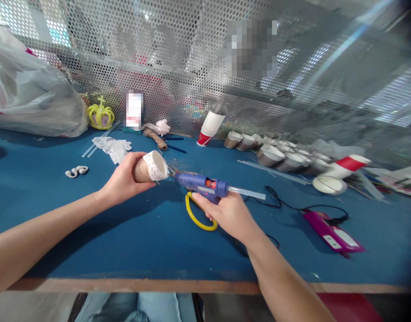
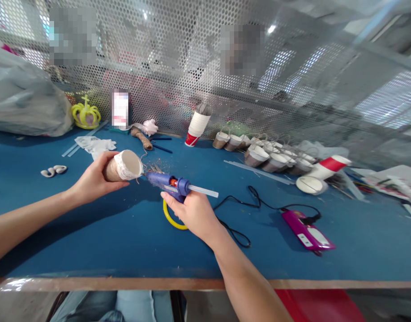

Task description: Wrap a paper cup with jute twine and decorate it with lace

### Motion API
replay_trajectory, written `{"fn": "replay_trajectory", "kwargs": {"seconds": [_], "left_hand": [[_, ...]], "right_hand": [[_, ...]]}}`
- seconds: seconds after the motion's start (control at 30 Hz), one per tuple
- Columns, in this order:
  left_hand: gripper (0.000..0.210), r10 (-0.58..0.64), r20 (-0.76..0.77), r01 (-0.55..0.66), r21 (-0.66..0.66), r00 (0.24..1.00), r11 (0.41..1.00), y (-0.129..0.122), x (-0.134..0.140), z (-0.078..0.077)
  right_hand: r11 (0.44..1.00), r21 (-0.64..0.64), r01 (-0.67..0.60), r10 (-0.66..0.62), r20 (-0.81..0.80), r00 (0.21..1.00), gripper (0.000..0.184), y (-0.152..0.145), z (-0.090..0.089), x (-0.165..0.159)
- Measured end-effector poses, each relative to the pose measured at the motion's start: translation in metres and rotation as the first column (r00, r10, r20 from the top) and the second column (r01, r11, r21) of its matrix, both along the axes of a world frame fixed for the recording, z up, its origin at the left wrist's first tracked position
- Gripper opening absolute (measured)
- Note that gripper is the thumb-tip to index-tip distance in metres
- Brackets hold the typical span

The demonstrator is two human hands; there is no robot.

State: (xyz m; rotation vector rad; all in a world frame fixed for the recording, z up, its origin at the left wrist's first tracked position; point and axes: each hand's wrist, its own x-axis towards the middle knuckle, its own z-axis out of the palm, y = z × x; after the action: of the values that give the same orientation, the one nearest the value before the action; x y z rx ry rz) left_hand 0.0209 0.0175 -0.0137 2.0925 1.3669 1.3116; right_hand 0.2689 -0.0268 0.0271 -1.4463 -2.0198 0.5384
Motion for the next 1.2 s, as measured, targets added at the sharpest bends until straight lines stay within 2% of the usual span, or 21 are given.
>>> {"fn": "replay_trajectory", "kwargs": {"seconds": [0.17,0.33,0.6,0.93,1.2], "left_hand": [[0.063,-0.02,0.039,0.021,-0.031,0.999,0.999,0.0,0.001,0.0],[0.062,-0.052,0.084,0.056,-0.052,0.995,0.997,-0.002,0.001,0.0],[0.062,-0.086,0.101,0.092,-0.057,0.991,0.994,-0.003,0.001,0.001],[0.061,-0.106,0.087,0.114,-0.086,0.991,0.99,-0.005,0.002,0.002],[0.06,-0.148,0.073,0.155,-0.105,0.986,0.982,-0.006,0.003,0.002]], "right_hand": [[0.994,-0.104,-0.023,0.013,-0.098,0.995,0.031,0.003,0.002,0.001],[0.994,-0.093,-0.057,0.044,-0.132,0.99,0.041,0.006,0.002,0.004],[0.995,-0.095,-0.035,0.021,-0.15,0.989,0.042,0.0,0.012,-0.001],[0.989,-0.144,-0.007,-0.015,-0.15,0.989,0.043,0.001,0.013,-0.002],[0.975,-0.212,-0.069,0.008,-0.275,0.961,0.037,0.004,0.01,0.002]]}}
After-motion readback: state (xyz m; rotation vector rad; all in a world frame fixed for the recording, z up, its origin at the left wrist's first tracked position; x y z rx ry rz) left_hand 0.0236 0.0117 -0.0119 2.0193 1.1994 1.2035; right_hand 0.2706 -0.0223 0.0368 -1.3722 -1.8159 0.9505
